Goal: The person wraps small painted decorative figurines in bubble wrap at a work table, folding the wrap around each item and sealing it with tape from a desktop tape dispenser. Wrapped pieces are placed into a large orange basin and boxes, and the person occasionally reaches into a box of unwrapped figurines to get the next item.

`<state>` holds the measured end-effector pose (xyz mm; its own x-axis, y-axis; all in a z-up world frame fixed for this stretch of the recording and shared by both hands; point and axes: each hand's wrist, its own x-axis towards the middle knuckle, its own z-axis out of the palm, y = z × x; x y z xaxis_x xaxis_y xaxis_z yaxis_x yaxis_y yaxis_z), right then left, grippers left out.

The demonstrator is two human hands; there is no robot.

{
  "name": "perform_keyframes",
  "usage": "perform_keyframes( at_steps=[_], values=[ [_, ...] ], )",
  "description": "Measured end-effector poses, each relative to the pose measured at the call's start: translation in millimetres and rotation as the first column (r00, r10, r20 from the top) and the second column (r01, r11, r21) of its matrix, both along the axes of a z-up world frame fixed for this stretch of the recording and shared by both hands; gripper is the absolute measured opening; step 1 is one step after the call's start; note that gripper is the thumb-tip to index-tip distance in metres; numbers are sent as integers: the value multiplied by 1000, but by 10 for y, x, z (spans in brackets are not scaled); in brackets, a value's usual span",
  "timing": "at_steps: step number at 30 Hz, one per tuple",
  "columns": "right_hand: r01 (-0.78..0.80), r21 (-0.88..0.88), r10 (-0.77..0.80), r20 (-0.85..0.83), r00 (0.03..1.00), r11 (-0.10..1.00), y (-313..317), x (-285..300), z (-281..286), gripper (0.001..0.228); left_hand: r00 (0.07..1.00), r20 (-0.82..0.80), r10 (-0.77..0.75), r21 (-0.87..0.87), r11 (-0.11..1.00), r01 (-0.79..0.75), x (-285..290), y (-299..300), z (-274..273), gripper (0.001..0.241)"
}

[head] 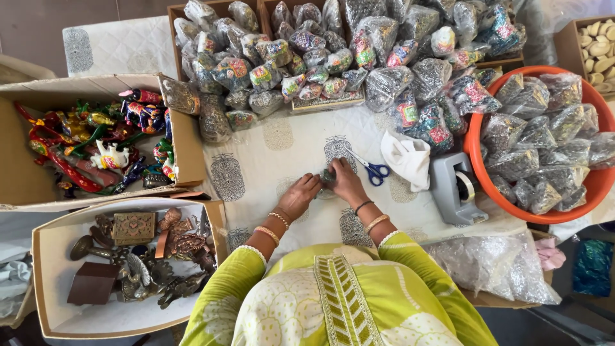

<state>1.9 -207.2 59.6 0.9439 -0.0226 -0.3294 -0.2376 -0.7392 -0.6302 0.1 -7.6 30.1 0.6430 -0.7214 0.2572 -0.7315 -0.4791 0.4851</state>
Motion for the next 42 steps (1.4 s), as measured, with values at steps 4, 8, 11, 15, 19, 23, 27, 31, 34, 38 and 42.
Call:
perform_keyframes(
  at_steps=[4,8,11,15,19,23,27,31,34,38,42],
  values=[
    [-155,63,131,283,950,986,-251,-60,-572,41,1000,-7,-4,52,999,5,-2,-13,19,49],
    [-85,450,65,61,996,889,-577,-177,-727,30,1000,-26,-1,70,998,3,-5,-32,36,51],
    [-129,369,91,119,989,921,-562,-342,-325,38,998,-62,8,64,998,-4,-22,-43,66,43],
    [-295,133,247,296,923,946,-401,-500,-26,56,996,-85,24,24,999,-22,-23,-53,100,38],
    [-277,167,237,224,945,946,-310,-515,-35,45,994,-109,25,61,998,-18,-2,-70,147,40],
    [-393,-64,379,447,810,917,-214,-450,-36,14,994,-101,34,48,998,-30,8,-76,119,40],
    [-424,-221,475,499,725,878,-155,-316,-26,12,991,-126,50,38,998,-45,16,-81,81,37],
    [-356,-73,344,493,799,931,-76,-226,17,15,984,-167,60,44,998,-54,21,-85,79,39],
    [-175,255,106,262,959,951,-42,-148,93,29,985,-161,55,-8,998,-57,30,-85,44,46],
    [-227,170,177,265,948,959,-67,-19,137,37,987,-142,81,-60,994,-90,2,-77,-59,41],
    [-324,155,282,240,929,933,-58,101,299,43,983,-137,125,-89,986,-138,-44,-83,-89,47]
  ],
)
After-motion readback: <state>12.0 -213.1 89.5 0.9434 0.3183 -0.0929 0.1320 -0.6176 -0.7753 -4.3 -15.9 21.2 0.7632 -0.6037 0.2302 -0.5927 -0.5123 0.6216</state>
